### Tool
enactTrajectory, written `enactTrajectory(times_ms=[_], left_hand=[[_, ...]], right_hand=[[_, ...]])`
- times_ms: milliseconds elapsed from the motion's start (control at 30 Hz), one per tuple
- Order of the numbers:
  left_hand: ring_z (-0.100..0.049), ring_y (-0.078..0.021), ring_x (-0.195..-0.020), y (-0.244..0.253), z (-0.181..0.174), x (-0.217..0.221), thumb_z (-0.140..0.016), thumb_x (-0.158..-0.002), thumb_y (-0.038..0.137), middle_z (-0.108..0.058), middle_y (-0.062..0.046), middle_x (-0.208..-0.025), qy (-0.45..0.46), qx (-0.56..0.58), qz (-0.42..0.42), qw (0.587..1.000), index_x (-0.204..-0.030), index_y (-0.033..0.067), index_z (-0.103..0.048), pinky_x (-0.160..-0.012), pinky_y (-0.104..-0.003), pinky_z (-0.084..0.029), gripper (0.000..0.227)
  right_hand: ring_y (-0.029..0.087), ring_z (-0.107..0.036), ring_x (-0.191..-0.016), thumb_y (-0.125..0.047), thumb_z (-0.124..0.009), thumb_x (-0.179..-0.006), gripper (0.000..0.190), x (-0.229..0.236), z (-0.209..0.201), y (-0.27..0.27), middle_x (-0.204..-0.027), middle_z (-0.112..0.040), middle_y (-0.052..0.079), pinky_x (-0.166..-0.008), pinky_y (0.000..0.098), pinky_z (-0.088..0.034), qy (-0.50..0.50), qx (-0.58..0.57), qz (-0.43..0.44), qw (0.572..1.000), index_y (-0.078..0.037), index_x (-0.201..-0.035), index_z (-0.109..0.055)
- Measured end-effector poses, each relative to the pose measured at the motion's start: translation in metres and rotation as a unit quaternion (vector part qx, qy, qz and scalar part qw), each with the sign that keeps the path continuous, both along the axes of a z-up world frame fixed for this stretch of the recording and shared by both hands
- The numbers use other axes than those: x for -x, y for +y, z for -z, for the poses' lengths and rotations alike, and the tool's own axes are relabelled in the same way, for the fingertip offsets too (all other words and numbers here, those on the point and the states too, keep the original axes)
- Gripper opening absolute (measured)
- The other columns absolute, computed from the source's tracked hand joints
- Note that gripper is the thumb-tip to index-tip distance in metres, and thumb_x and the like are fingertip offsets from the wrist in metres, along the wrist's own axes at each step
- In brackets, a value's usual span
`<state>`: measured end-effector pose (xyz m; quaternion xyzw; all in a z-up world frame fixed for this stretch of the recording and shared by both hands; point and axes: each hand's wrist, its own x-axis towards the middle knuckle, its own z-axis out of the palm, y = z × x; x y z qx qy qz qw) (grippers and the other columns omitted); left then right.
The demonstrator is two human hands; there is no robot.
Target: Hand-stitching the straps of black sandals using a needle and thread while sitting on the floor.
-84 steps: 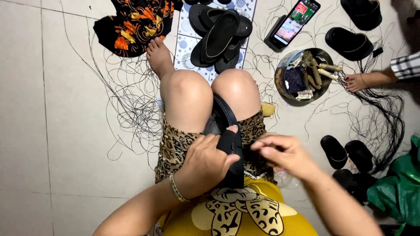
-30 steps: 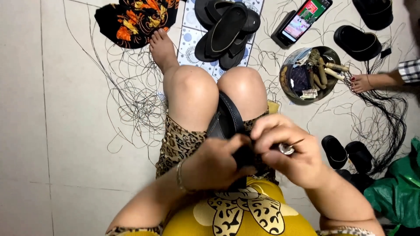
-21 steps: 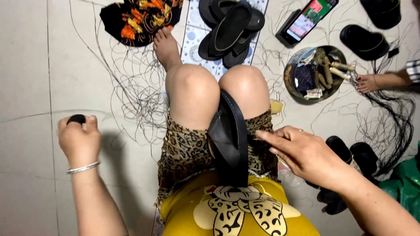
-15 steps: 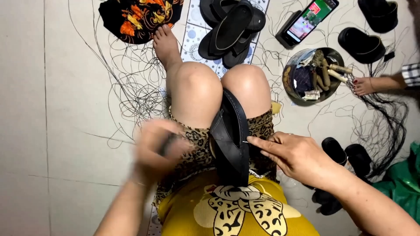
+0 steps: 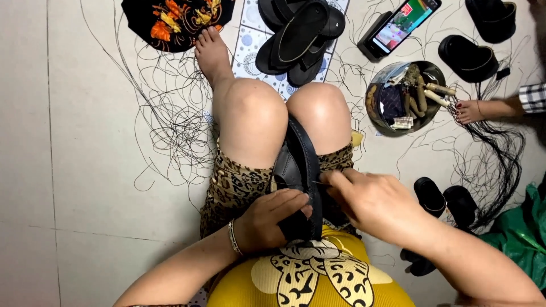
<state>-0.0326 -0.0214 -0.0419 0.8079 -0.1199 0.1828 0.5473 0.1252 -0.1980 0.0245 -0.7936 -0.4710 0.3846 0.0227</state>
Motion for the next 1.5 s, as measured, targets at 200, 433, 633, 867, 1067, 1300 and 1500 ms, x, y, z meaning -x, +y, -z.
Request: enactTrajectory(times_ms=[200,433,633,867,1067,1300,1500], left_hand=[[-0.072,-0.0317,-0.095,0.009,-0.006,-0.003,-0.071,-0.088,-0.002,-0.066,-0.015,-0.112,0.038,0.027,0.031,0.998,-0.105,-0.0061,-0.063,-0.079,-0.038,-0.061,0.019],[-0.059,-0.0243,-0.08,0.012,-0.021,-0.01,-0.066,-0.078,-0.002,-0.065,-0.015,-0.102,0.147,-0.073,-0.014,0.986,-0.101,-0.0074,-0.064,-0.073,-0.032,-0.056,0.024],[-0.058,-0.0182,-0.081,0.024,-0.053,-0.03,-0.069,-0.081,0.0,-0.069,-0.005,-0.099,0.192,0.075,0.091,0.974,-0.078,0.0038,-0.059,-0.072,-0.025,-0.05,0.011],[-0.061,-0.0216,-0.056,0.009,-0.018,-0.026,-0.067,-0.088,-0.001,-0.07,-0.02,-0.079,0.309,0.12,-0.047,0.942,-0.095,-0.0071,-0.073,-0.051,-0.031,-0.053,0.011],[-0.045,-0.0193,-0.05,0.007,-0.01,-0.022,-0.062,-0.091,-0.005,-0.06,-0.014,-0.07,0.112,-0.141,0.069,0.981,-0.075,-0.0059,-0.062,-0.042,-0.032,-0.042,0.016],[-0.074,-0.0318,-0.085,0.017,-0.029,-0.034,-0.067,-0.083,-0.002,-0.06,-0.031,-0.137,0.183,-0.015,0.024,0.983,-0.063,-0.0086,-0.053,-0.069,-0.03,-0.061,0.025],[-0.061,-0.0241,-0.05,0.009,-0.018,-0.036,-0.059,-0.085,-0.01,-0.071,-0.035,-0.112,0.151,-0.019,0.005,0.988,-0.07,-0.0132,-0.055,-0.041,-0.027,-0.053,0.016]], right_hand=[[0.027,-0.066,-0.047,-0.026,-0.058,-0.101,0.021,0.006,0.021,0.008,-0.069,-0.069,0.009,-0.046,0.0421,-0.057,0.056,-0.017,0.055,0.997,-0.008,-0.103,-0.047],[0.026,-0.065,-0.048,-0.028,-0.068,-0.093,0.023,0.01,0.008,0.0,-0.069,-0.068,0.005,-0.046,0.0417,-0.053,0.005,-0.094,0.098,0.991,-0.012,-0.106,-0.057],[0.032,-0.067,-0.069,-0.019,-0.067,-0.081,0.035,0.022,0.016,-0.007,-0.087,-0.065,0.01,-0.06,0.0438,-0.055,-0.068,-0.11,0.045,0.991,-0.009,-0.111,-0.053],[0.029,-0.074,-0.059,-0.023,-0.06,-0.095,0.028,0.031,0.049,-0.026,-0.07,-0.071,0.01,-0.053,0.0427,-0.058,0.029,-0.179,0.165,0.969,-0.009,-0.119,-0.055],[0.023,-0.075,-0.066,-0.012,-0.069,-0.081,0.06,0.007,-0.01,-0.016,-0.085,-0.075,0.007,-0.053,0.0362,-0.058,-0.033,-0.13,0.063,0.989,-0.011,-0.139,-0.053],[0.014,-0.073,-0.054,-0.026,-0.078,-0.077,0.054,-0.026,-0.005,-0.061,-0.083,-0.088,0.0,-0.053,0.0282,-0.059,0.15,0.029,0.299,0.942,-0.024,-0.131,-0.072],[0.01,-0.049,-0.052,-0.011,-0.059,-0.101,0.02,0.043,0.058,-0.053,-0.088,-0.065,0.009,-0.044,0.024,-0.044,0.476,-0.257,0.512,0.667,0.003,-0.094,-0.071]])
